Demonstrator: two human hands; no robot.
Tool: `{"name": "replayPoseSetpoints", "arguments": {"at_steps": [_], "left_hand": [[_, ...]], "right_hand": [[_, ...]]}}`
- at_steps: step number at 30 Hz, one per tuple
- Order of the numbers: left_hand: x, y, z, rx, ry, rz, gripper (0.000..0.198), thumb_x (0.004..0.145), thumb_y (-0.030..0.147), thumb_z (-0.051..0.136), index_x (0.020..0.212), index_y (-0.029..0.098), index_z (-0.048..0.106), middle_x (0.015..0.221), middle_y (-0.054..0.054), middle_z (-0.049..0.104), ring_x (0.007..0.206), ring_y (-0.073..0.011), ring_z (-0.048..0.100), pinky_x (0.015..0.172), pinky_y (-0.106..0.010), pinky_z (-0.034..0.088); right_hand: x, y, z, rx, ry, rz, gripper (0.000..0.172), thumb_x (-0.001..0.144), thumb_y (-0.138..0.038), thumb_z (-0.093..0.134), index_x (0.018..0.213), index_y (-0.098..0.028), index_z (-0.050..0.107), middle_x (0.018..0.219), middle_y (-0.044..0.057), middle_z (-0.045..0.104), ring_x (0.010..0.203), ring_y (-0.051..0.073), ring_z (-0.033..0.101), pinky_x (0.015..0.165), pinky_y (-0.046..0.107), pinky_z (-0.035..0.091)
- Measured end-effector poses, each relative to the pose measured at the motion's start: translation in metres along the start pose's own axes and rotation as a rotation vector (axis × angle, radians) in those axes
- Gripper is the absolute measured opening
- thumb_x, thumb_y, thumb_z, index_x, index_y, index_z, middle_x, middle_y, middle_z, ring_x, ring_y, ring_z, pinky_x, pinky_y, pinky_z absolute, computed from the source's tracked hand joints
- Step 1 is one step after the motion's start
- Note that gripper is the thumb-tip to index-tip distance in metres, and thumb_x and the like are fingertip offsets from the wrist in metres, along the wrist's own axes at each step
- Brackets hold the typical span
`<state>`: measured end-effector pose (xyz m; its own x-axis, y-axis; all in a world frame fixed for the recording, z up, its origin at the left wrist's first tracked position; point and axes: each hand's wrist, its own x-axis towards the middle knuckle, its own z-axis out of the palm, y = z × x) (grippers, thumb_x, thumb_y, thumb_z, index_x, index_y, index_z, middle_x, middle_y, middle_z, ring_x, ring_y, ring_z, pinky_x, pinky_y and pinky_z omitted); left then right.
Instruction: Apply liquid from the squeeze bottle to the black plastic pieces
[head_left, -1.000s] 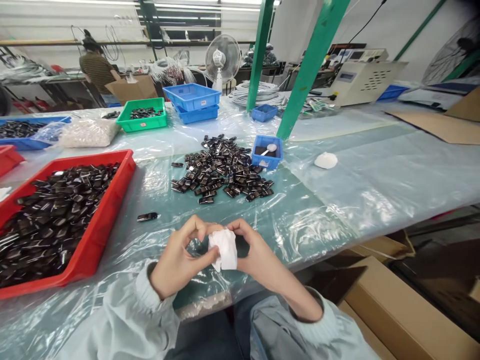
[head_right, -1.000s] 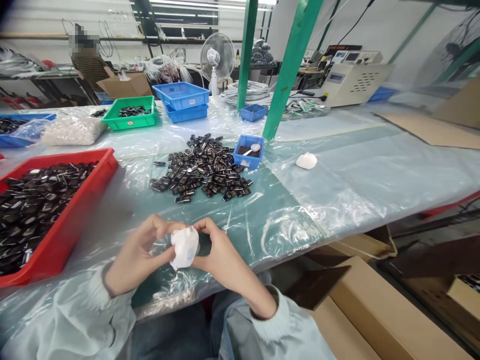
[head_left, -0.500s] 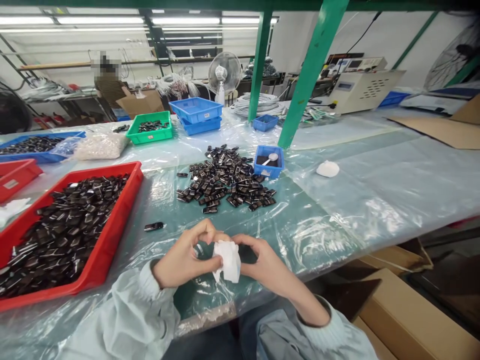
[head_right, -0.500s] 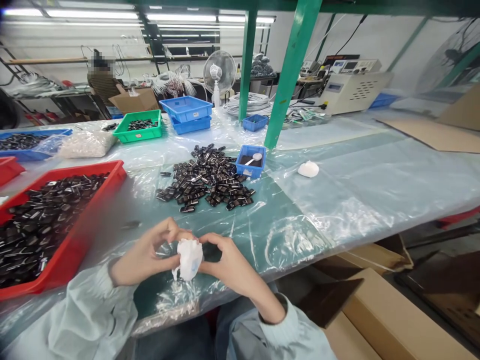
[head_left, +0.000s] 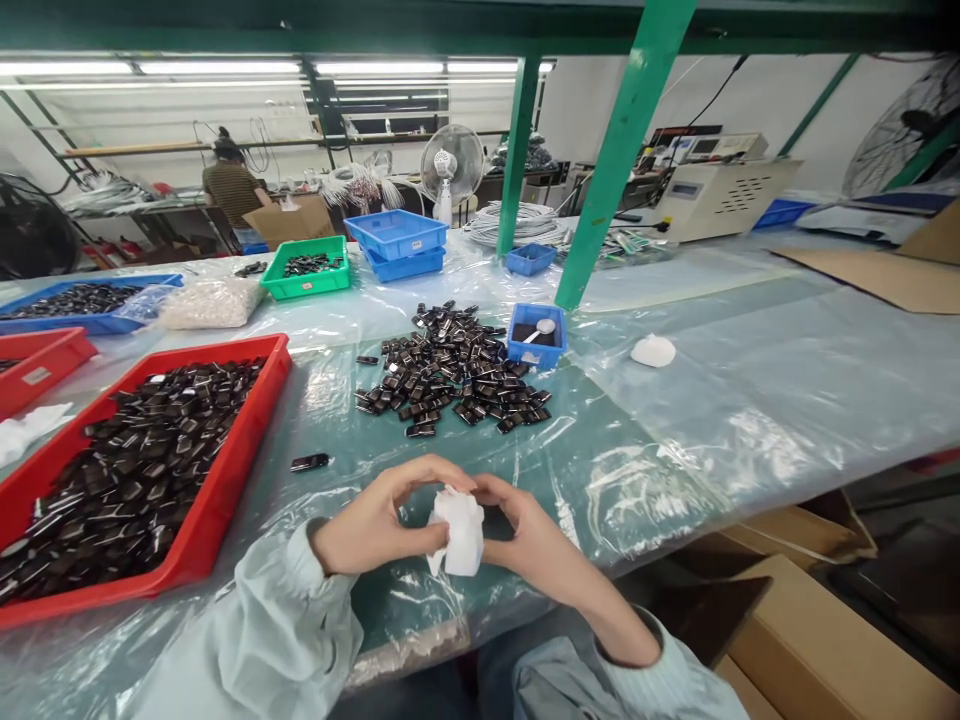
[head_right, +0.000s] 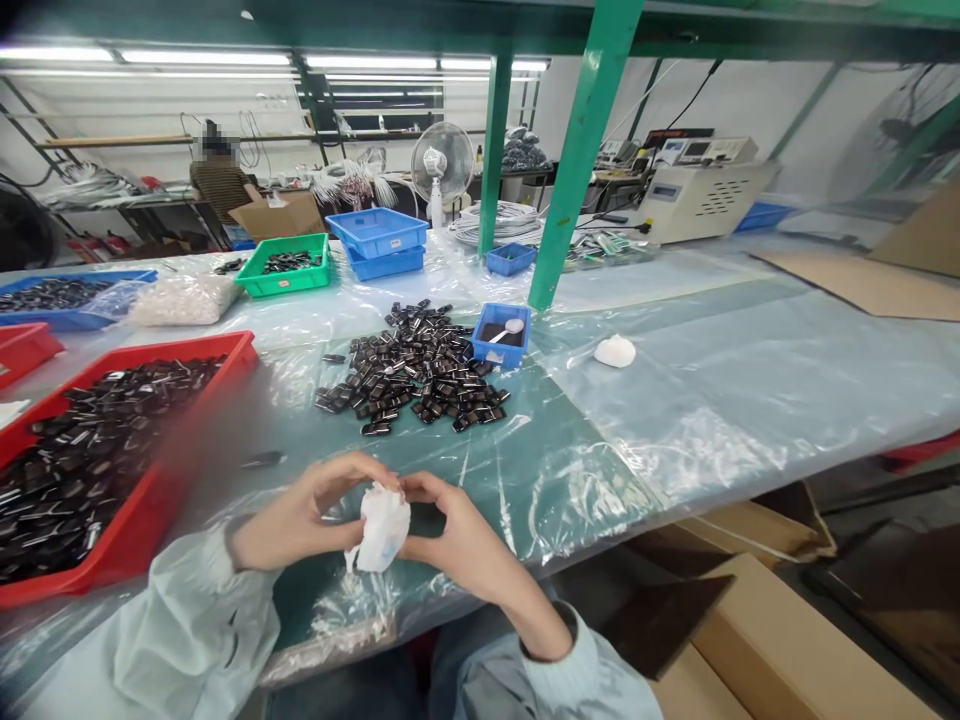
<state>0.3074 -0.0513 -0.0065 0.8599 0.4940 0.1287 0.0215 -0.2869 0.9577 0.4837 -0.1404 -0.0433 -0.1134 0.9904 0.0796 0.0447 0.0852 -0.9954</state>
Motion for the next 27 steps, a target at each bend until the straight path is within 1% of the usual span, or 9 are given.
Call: {"name": "replayPoseSetpoints", "arguments": {"at_steps": [5, 7, 9, 11, 14, 16, 19, 22, 27], "left_hand": [[-0.002, 0.000, 0.006, -0.052, 0.020, 0.008, 0.022, 0.077, 0.012, 0.062, 0.096, 0.021, 0.067, 0.100, -0.007, 0.066, 0.094, -0.0211, 0.061, 0.085, -0.035, 0.046], [-0.002, -0.001, 0.008, -0.088, 0.061, -0.003, 0.021, 0.076, 0.014, 0.064, 0.095, 0.020, 0.069, 0.099, -0.007, 0.067, 0.094, -0.0216, 0.061, 0.084, -0.034, 0.047], [-0.002, -0.001, 0.007, -0.144, 0.157, -0.018, 0.019, 0.075, 0.020, 0.067, 0.095, 0.021, 0.068, 0.096, -0.007, 0.068, 0.088, -0.0206, 0.062, 0.078, -0.031, 0.049], [-0.001, -0.001, 0.005, -0.205, 0.305, -0.037, 0.023, 0.074, 0.027, 0.071, 0.096, 0.022, 0.066, 0.091, -0.005, 0.068, 0.081, -0.0189, 0.063, 0.069, -0.027, 0.049], [-0.002, 0.006, -0.001, -0.274, 0.540, -0.073, 0.028, 0.073, 0.031, 0.073, 0.099, 0.024, 0.063, 0.090, -0.003, 0.068, 0.073, -0.0162, 0.062, 0.056, -0.022, 0.045], [-0.004, 0.012, -0.005, -0.317, 0.652, -0.097, 0.027, 0.074, 0.033, 0.073, 0.098, 0.024, 0.062, 0.088, -0.001, 0.067, 0.071, -0.0142, 0.061, 0.053, -0.021, 0.043], [-0.011, 0.019, -0.009, -0.394, 0.752, -0.137, 0.033, 0.072, 0.040, 0.075, 0.096, 0.022, 0.062, 0.086, 0.001, 0.066, 0.073, -0.0134, 0.060, 0.059, -0.021, 0.045], [-0.022, 0.017, -0.007, -0.463, 0.850, -0.201, 0.045, 0.063, 0.045, 0.080, 0.095, 0.020, 0.062, 0.091, 0.000, 0.066, 0.081, -0.0143, 0.061, 0.066, -0.020, 0.047], [-0.037, 0.003, 0.017, -0.536, 0.972, -0.345, 0.045, 0.064, 0.043, 0.080, 0.097, 0.017, 0.063, 0.089, -0.001, 0.066, 0.078, -0.0116, 0.058, 0.066, -0.016, 0.044]], "right_hand": [[0.001, 0.002, 0.000, 0.009, -0.003, -0.006, 0.032, 0.076, -0.027, 0.076, 0.103, -0.020, 0.060, 0.105, 0.004, 0.064, 0.103, 0.023, 0.059, 0.092, 0.034, 0.043], [0.000, 0.004, 0.000, 0.009, 0.000, -0.002, 0.033, 0.076, -0.027, 0.076, 0.103, -0.020, 0.059, 0.105, 0.003, 0.064, 0.102, 0.022, 0.059, 0.093, 0.034, 0.042], [-0.001, 0.006, -0.001, 0.004, 0.001, 0.014, 0.036, 0.075, -0.029, 0.078, 0.103, -0.020, 0.058, 0.106, 0.004, 0.064, 0.103, 0.022, 0.058, 0.094, 0.035, 0.041], [-0.002, 0.007, -0.001, -0.009, 0.002, 0.040, 0.041, 0.073, -0.030, 0.080, 0.106, -0.021, 0.057, 0.110, 0.004, 0.063, 0.107, 0.023, 0.057, 0.095, 0.037, 0.040], [-0.004, 0.008, -0.001, -0.036, 0.002, 0.078, 0.047, 0.073, -0.032, 0.080, 0.111, -0.024, 0.054, 0.117, 0.004, 0.060, 0.112, 0.023, 0.054, 0.096, 0.038, 0.038], [-0.005, 0.007, -0.001, -0.053, 0.004, 0.085, 0.048, 0.073, -0.033, 0.080, 0.112, -0.026, 0.054, 0.117, 0.004, 0.060, 0.112, 0.023, 0.054, 0.097, 0.039, 0.037], [-0.005, 0.006, -0.001, -0.061, 0.000, 0.075, 0.048, 0.074, -0.032, 0.080, 0.113, -0.026, 0.053, 0.115, 0.003, 0.062, 0.112, 0.023, 0.053, 0.099, 0.040, 0.035], [-0.004, 0.006, -0.001, -0.047, -0.004, 0.060, 0.046, 0.075, -0.030, 0.078, 0.113, -0.025, 0.052, 0.116, 0.003, 0.062, 0.112, 0.022, 0.053, 0.099, 0.039, 0.034], [-0.005, 0.003, 0.000, -0.048, 0.015, 0.088, 0.041, 0.077, -0.028, 0.076, 0.111, -0.024, 0.054, 0.116, 0.004, 0.063, 0.112, 0.022, 0.054, 0.094, 0.035, 0.039]]}}
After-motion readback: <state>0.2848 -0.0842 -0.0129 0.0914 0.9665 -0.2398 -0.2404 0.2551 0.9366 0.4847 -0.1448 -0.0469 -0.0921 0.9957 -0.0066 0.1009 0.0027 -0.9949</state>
